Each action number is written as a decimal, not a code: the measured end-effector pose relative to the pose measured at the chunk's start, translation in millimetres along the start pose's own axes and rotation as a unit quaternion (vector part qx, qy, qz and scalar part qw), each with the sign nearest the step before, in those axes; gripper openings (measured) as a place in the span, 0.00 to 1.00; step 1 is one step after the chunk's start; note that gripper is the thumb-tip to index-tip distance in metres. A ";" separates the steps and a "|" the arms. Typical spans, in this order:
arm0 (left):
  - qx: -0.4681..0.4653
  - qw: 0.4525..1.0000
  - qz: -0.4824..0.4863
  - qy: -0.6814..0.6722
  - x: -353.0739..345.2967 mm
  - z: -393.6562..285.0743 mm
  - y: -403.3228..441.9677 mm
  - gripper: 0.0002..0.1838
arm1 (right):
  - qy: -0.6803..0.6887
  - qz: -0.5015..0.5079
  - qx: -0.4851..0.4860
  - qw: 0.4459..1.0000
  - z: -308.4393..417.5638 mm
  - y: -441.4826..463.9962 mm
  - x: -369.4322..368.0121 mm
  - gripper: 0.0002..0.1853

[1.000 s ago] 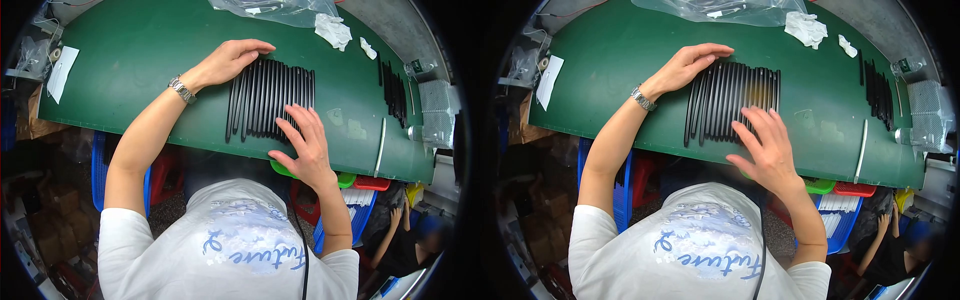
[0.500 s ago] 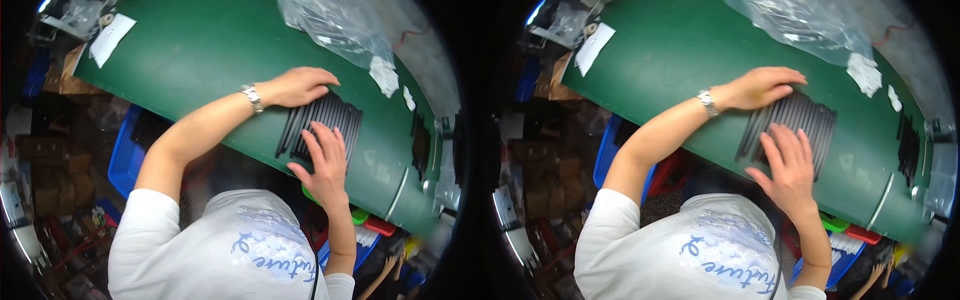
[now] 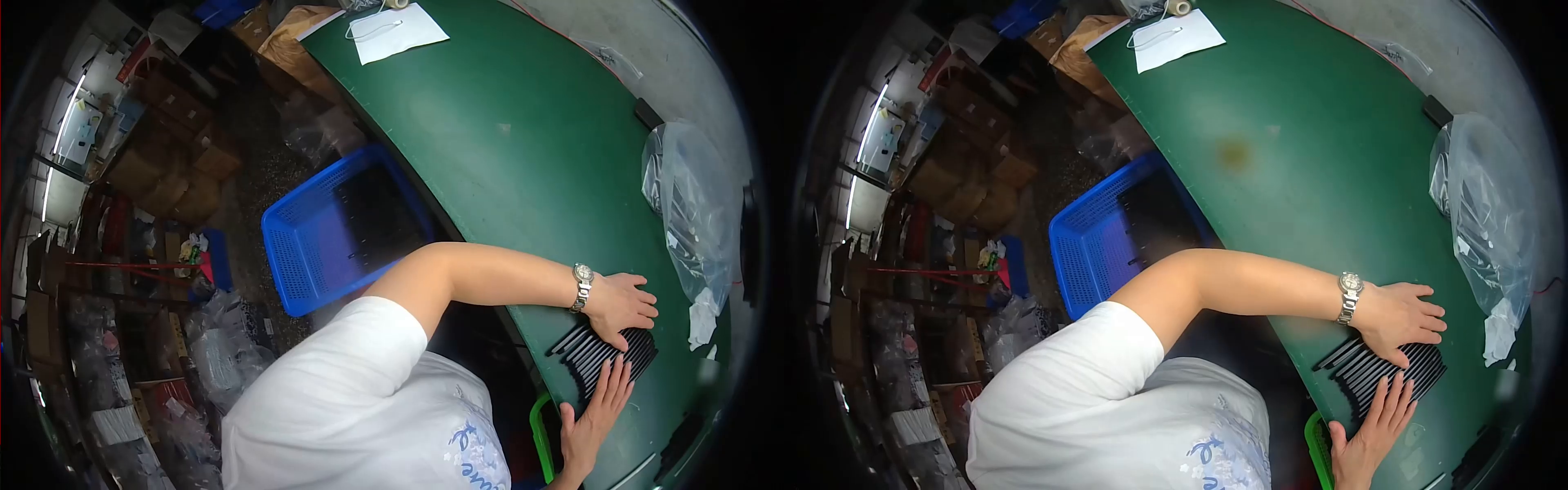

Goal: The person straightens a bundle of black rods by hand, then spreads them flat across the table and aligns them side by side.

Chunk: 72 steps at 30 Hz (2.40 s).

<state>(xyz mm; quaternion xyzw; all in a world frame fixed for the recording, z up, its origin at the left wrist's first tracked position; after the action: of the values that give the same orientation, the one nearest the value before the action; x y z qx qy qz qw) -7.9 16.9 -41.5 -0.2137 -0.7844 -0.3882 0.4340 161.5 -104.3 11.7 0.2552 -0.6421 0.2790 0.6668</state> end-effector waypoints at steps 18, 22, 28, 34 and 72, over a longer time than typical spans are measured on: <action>0.043 0.970 -0.187 -0.150 33.9 6.1 5.1 0.14 | 0.146 -0.168 -0.109 0.969 -62.5 17.8 16.9 0.24; 0.115 0.964 -0.072 -0.227 40.5 12.4 0.3 0.15 | 0.148 -0.217 -0.081 0.962 -90.6 48.0 6.3 0.19; 0.075 0.980 -0.074 -0.170 42.1 0.7 0.8 0.17 | 0.123 -0.262 -0.082 0.954 -91.3 59.9 -5.3 0.19; 0.071 0.985 -0.026 -0.155 36.3 -2.2 1.4 0.20 | 0.129 -0.265 -0.078 0.952 -92.7 59.1 -7.8 0.18; -0.045 0.993 0.083 0.077 -1.7 -29.6 27.8 0.28 | 0.088 -0.222 -0.144 0.961 -123.3 29.9 -16.1 0.37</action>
<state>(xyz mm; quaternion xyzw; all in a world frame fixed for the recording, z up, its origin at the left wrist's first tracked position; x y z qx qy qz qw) 26.9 10.3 -21.6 -0.2670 -0.7097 -0.4010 0.5140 228.3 2.5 -10.5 0.2670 -0.5420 0.0503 0.7953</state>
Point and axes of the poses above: each hand's wrist, its own y-axis towards the middle knuckle, its own x-axis out of the back of the hand, z = x × y, the point moved 3 cm from there along y, towards the middle knuckle
